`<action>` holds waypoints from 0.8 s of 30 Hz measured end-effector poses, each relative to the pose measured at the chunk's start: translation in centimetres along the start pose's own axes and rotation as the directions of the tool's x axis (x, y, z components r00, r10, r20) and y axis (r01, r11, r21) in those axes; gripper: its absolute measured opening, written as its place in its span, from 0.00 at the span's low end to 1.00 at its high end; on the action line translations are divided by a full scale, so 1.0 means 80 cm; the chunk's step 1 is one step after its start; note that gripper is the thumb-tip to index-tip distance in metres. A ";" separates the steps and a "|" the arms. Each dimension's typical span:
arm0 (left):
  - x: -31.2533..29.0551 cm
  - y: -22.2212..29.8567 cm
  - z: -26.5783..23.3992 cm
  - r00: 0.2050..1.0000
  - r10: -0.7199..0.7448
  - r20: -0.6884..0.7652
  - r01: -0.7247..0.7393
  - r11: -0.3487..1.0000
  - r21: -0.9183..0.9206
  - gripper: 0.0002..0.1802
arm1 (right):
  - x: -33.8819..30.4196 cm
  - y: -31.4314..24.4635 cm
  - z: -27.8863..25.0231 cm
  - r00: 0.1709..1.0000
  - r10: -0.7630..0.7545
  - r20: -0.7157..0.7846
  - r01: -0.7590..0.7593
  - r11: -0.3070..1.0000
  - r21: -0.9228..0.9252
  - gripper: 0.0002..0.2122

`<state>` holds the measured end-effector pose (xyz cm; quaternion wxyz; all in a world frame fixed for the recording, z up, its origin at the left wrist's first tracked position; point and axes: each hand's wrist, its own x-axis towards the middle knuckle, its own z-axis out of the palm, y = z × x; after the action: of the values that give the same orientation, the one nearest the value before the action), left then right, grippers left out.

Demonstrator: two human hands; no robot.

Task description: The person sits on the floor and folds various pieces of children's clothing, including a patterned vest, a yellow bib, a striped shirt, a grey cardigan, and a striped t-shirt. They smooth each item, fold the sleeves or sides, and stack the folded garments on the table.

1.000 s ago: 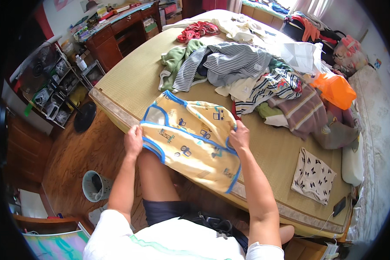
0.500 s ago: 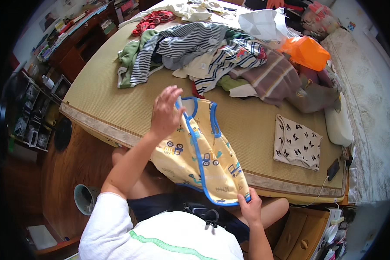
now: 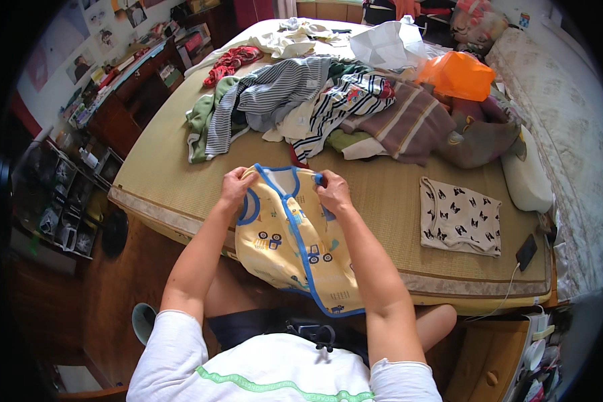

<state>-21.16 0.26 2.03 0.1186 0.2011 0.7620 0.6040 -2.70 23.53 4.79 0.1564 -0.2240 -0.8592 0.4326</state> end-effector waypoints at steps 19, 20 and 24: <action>-0.171 0.409 -0.114 0.727 0.583 0.363 -0.492 0.811 -0.317 0.25 | -0.258 -0.253 -0.356 0.757 -0.405 -0.513 0.589 0.763 0.266 0.07; -0.169 0.413 -0.113 0.741 0.533 0.407 -0.447 0.845 -0.294 0.24 | -0.261 -0.251 -0.359 0.750 -0.406 -0.523 0.596 0.758 0.265 0.07; -0.172 0.429 -0.097 0.748 0.517 0.416 -0.410 0.853 -0.323 0.14 | -0.275 -0.244 -0.366 0.716 -0.411 -0.565 0.614 0.755 0.230 0.07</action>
<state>-6.62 -6.20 36.32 0.1733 0.5170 0.5635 0.6206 24.72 21.52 35.92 0.5231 -0.0339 -0.7121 0.4670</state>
